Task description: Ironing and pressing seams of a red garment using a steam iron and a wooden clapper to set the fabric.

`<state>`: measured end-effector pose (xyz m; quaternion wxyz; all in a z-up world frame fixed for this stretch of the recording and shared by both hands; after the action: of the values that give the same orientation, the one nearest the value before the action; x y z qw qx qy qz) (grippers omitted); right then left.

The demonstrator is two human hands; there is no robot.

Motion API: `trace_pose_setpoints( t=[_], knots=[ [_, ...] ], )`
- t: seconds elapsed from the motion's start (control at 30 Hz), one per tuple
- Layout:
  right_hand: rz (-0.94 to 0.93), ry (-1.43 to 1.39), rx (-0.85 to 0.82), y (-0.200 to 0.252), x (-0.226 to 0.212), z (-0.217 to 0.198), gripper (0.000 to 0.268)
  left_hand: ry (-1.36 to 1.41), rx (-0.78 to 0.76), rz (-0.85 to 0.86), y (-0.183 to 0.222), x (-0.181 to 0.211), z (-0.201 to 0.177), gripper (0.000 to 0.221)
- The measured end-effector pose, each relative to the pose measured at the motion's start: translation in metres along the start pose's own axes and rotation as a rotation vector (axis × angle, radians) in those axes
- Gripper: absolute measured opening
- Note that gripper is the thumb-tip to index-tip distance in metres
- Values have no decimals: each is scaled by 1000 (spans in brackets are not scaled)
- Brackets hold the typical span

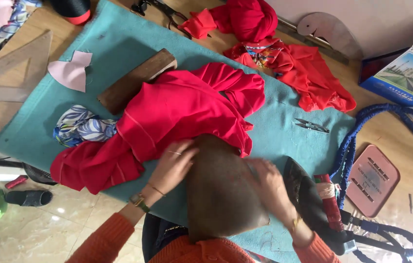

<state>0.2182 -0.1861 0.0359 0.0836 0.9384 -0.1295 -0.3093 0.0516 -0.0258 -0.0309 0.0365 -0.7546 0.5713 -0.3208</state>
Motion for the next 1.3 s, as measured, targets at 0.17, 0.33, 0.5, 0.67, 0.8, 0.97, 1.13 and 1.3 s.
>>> trace_pose_setpoints(
  t=[0.17, 0.33, 0.5, 0.67, 0.8, 0.97, 1.13, 1.3],
  knots=[
    [90, 113, 412, -23, 11, -26, 63, -238, -16, -254, 12, -51, 8, 57],
    [70, 213, 505, -42, 51, -3, 31, -340, -48, -323, -4, -76, 46, 40],
    [51, 340, 576, -42, 49, -48, 18, -218, 84, -421, -27, -75, 19, 10],
    [66, 135, 564, -46, 31, -83, 18, 439, 40, -694, -26, -78, 1, 17],
    [66, 34, 568, -54, 16, -102, 14, 536, -71, -734, -30, -48, -33, 37],
    [241, 6, 303, -90, 50, -103, 19, -224, 38, -412, -59, -47, -82, 35],
    [-49, -25, 455, -158, 1, -177, 17, -229, 191, -420, -123, -75, -163, 22],
    [-630, -190, 836, -131, -119, -274, 32, -534, 678, -57, -158, 4, -310, 10]
  ],
)
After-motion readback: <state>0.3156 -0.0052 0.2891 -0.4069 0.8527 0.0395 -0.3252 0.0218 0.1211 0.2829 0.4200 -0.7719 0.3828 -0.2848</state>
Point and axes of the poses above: each hand's wrist, its own y-axis away from the middle knuckle, its own z-axis out of the palm, x = y × z, the point moved 9 cm from there along -y, towards the middle knuckle, and after that the axes turned 1 degree about y, right-handed, at the moved point
